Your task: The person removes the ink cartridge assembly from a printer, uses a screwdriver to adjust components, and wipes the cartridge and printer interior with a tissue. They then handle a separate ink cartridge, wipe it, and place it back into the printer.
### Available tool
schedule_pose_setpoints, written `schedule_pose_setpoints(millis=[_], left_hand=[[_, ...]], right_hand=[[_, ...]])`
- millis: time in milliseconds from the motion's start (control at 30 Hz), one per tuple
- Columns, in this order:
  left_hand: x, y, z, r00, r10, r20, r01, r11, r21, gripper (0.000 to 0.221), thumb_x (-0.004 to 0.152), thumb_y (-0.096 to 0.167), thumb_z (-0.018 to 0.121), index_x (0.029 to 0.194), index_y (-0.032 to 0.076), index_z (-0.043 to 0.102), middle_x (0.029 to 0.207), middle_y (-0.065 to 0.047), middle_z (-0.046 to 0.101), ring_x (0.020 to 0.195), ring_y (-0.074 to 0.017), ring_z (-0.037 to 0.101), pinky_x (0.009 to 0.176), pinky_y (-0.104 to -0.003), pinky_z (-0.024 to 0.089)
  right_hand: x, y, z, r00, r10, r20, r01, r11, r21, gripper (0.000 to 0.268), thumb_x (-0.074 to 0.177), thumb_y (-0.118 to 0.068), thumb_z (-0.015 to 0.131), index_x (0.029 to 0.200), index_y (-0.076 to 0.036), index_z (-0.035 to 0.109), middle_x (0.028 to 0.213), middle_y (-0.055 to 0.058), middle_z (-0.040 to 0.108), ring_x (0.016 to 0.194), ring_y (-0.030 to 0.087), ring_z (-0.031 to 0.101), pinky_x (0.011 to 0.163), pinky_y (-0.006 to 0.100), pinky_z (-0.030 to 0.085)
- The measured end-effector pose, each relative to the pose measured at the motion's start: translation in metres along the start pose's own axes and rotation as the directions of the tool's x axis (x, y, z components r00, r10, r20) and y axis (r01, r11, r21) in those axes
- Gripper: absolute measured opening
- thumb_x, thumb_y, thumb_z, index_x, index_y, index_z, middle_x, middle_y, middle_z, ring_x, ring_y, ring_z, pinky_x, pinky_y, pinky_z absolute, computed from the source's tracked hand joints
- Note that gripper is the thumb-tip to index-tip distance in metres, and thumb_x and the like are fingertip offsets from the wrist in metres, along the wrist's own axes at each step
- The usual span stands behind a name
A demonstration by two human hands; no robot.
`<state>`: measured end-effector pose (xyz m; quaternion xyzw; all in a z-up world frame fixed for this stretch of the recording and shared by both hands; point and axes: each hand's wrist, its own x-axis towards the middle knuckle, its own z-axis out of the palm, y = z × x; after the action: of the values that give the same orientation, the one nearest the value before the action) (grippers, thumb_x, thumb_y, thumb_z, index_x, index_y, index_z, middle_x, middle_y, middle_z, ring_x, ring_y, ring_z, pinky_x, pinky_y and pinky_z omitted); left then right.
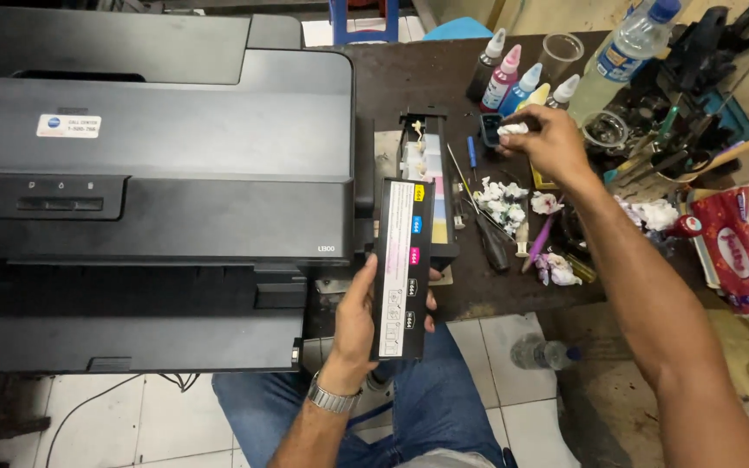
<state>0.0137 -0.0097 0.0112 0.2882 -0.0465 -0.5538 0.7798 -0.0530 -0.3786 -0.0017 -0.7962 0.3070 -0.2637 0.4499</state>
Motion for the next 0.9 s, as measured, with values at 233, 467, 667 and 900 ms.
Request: schedule_pose_setpoints(millis=[233,467,667,900], left_hand=[[0.002,-0.003,-0.002,1.000,-0.007,0.004,0.007,1.000,0.010,0.069,0.102,0.052,0.041,0.121,-0.011,0.064,0.115,-0.036,0.069,0.076,-0.0394,0.073,0.054,-0.052,0.063],[0.001,0.010,0.003,0.998,-0.022,0.054,0.018,0.998,0.065,0.078,0.100,0.057,0.039,0.121,-0.013,0.065,0.084,-0.035,0.070,0.061,-0.0369,0.073,0.052,-0.046,0.062],[-0.002,0.003,-0.011,0.992,-0.020,0.126,0.023,1.000,-0.016,0.063,0.106,0.044,0.035,0.143,-0.004,0.053,0.115,-0.028,0.068,0.080,-0.0289,0.069,0.063,-0.041,0.062],[-0.002,0.003,-0.011,0.991,-0.042,0.128,0.044,0.999,-0.012,0.065,0.105,0.046,0.035,0.147,-0.001,0.050,0.116,-0.027,0.068,0.082,-0.0278,0.069,0.065,-0.041,0.062]], right_hand=[[0.044,0.024,-0.002,0.994,0.002,0.107,0.060,0.819,-0.571,0.032,0.095,-0.014,0.069,0.123,-0.028,0.078,0.112,0.008,0.077,0.111,0.036,0.068,0.097,0.047,0.051],[0.096,0.116,0.016,0.995,-0.085,0.057,0.097,0.602,-0.792,0.027,0.090,-0.023,0.078,0.117,-0.024,0.077,0.101,0.010,0.077,0.101,0.034,0.074,0.087,0.048,0.059],[0.049,0.028,0.027,0.991,-0.066,0.118,0.135,0.561,-0.817,0.049,0.080,0.009,0.054,0.119,-0.010,0.076,0.103,0.023,0.074,0.098,0.046,0.069,0.078,0.056,0.053],[0.043,0.015,0.035,0.993,0.069,0.099,0.051,0.499,-0.865,0.044,0.096,0.001,0.066,0.139,-0.010,0.067,0.066,0.004,0.055,0.064,0.022,0.059,0.078,0.048,0.058]])
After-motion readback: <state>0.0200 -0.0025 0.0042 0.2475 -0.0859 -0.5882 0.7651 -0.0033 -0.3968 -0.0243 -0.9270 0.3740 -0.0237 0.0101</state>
